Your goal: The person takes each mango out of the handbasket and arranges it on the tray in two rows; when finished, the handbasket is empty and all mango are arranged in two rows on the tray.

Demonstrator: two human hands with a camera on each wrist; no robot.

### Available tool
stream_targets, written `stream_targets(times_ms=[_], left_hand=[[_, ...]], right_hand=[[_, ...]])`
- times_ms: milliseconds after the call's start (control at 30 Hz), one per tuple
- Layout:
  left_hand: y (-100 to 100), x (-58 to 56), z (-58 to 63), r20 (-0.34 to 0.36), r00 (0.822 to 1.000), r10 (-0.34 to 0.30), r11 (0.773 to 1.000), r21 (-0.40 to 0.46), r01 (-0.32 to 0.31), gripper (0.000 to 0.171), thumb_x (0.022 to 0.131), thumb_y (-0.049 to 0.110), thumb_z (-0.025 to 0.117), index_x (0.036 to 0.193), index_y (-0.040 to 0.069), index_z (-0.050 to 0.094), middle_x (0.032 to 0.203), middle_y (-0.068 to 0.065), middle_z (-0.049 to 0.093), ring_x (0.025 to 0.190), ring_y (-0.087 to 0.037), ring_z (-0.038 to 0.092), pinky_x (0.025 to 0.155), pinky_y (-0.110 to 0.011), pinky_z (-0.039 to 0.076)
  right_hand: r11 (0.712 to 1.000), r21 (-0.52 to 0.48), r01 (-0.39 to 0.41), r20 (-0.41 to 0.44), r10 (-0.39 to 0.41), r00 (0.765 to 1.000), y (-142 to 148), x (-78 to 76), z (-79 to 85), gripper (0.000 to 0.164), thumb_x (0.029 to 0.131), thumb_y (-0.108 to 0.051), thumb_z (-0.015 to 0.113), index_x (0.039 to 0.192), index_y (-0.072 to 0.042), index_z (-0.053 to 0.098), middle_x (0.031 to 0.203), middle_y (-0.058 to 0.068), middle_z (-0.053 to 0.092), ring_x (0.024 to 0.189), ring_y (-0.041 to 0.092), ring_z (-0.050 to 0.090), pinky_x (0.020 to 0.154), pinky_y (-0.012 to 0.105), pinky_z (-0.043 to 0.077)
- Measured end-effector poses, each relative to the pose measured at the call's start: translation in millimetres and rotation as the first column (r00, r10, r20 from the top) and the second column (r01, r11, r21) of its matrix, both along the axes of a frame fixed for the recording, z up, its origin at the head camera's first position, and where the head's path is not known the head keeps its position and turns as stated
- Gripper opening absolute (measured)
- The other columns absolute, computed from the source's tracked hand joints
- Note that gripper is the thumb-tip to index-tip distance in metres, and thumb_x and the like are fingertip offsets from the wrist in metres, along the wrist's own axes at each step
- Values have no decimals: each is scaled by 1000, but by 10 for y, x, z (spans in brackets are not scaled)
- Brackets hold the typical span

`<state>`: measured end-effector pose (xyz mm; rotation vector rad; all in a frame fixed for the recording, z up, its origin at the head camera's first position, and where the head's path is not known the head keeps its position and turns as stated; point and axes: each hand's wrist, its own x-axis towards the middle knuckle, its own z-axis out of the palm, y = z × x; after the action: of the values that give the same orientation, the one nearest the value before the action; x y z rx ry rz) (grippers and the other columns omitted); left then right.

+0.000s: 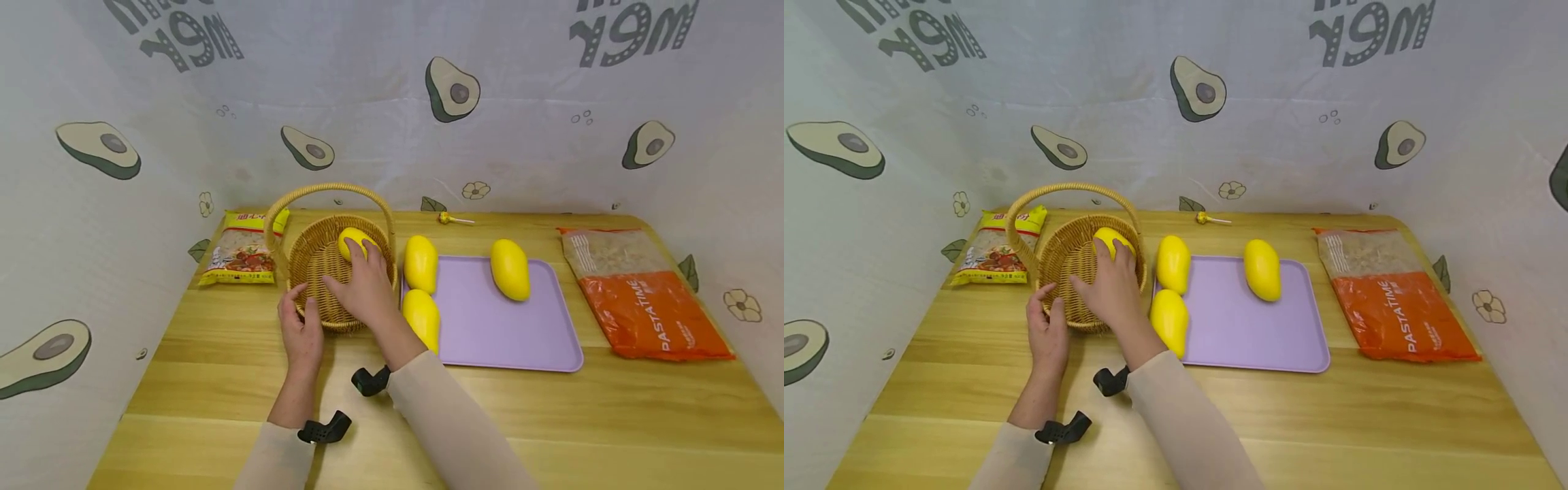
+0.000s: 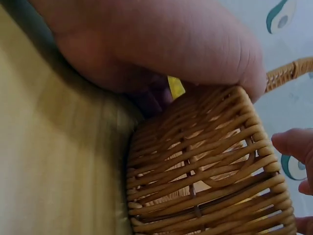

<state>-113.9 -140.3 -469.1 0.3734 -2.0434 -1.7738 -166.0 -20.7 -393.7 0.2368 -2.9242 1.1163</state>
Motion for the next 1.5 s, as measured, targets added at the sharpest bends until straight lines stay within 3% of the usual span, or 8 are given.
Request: stream_targets(times_ms=[133,367,533,1067,1500], left_hand=[[-6,0,6,2,1000,-1,1000,7,1,31,104,13,51,134,5,56,144,-16,43,126,-26,42,103,-42,32],[-5,-19,11,-48,999,8,1000,-2,-8,31,101,7,53,131,0,57,145,-22,44,148,-33,31,122,-50,23],[6,-9,11,-37,999,-3,1000,4,3,30,102,8,53,131,2,57,149,-21,42,155,-34,22,126,-52,17],[0,-11,-16,-32,999,-4,1000,-10,3,30,103,11,52,131,3,57,147,-19,42,153,-33,25,123,-51,22],[0,-7,-10,-39,999,-10,1000,12,10,31,102,9,53,132,3,57,150,-20,41,152,-33,26,124,-51,21]], right_hand=[[998,-31,59,34,-58,998,-88,-188,-21,83,92,-46,73,160,-20,33,168,16,22,154,39,26,118,58,34],[987,-57,150,46,-148,988,-184,-352,-74,81,91,-43,76,158,-18,37,165,15,29,152,36,30,120,55,32],[983,-39,180,54,-178,983,-193,-364,-126,80,90,-42,77,157,-18,39,164,13,31,150,39,31,120,56,32],[972,-78,220,104,-211,972,-206,-417,-204,87,89,-36,79,160,-24,31,165,15,26,144,46,38,112,59,41],[976,-36,216,124,-210,970,-205,-424,-213,77,94,-25,74,159,-23,34,161,18,32,139,45,45,112,55,42]])
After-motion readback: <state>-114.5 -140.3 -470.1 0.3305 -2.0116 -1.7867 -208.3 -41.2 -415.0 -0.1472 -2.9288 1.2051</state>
